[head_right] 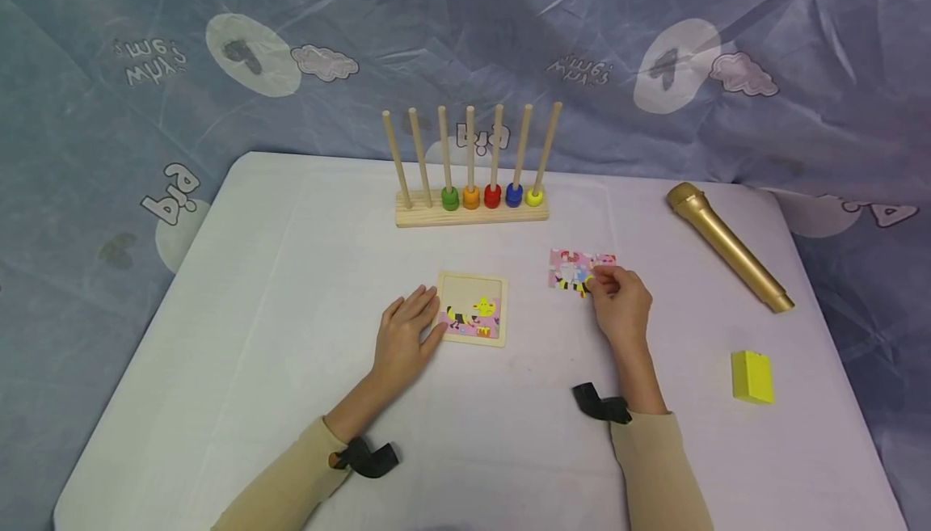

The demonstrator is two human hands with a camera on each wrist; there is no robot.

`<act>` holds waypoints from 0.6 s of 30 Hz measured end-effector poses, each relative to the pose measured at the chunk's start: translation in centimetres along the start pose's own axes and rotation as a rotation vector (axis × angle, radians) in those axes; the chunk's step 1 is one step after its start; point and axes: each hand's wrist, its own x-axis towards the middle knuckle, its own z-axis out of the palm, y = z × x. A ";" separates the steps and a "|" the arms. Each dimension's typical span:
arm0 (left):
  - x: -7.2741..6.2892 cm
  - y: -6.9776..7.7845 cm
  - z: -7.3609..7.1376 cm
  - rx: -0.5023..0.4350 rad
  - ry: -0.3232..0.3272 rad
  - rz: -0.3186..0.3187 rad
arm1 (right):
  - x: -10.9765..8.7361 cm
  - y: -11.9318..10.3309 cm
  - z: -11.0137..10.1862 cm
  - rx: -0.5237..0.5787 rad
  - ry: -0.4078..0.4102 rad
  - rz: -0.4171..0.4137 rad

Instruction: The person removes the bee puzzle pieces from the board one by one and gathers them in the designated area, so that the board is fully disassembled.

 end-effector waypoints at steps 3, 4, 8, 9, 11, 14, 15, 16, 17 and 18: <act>0.0 0.0 0.0 0.000 -0.002 -0.002 | -0.2 -0.4 0.0 0.037 0.020 0.005; 0.0 0.0 0.0 -0.001 -0.004 -0.004 | -0.3 -0.7 0.1 0.050 0.025 -0.002; 0.0 0.0 -0.1 -0.003 -0.014 -0.013 | -1.1 -1.9 0.8 0.094 0.005 -0.078; 0.0 0.0 -0.1 -0.002 -0.016 -0.014 | -1.3 -2.3 1.0 0.105 -0.011 -0.104; 0.0 0.0 -0.1 -0.003 -0.020 -0.017 | -1.9 -3.1 1.6 0.119 -0.057 -0.153; 0.0 0.0 -0.1 -0.004 -0.024 -0.018 | -2.9 -4.5 2.6 0.121 -0.145 -0.210; 0.0 0.0 -0.1 -0.005 -0.024 -0.018 | -3.2 -4.9 3.0 0.120 -0.176 -0.228; 0.0 0.0 -0.1 -0.004 -0.022 -0.017 | -3.5 -5.4 3.3 0.115 -0.206 -0.245; 0.0 0.0 -0.1 -0.005 -0.019 -0.016 | -3.7 -5.8 3.6 0.112 -0.237 -0.261; 0.0 0.1 -0.1 -0.007 -0.016 -0.015 | -4.0 -6.2 3.9 0.114 -0.264 -0.275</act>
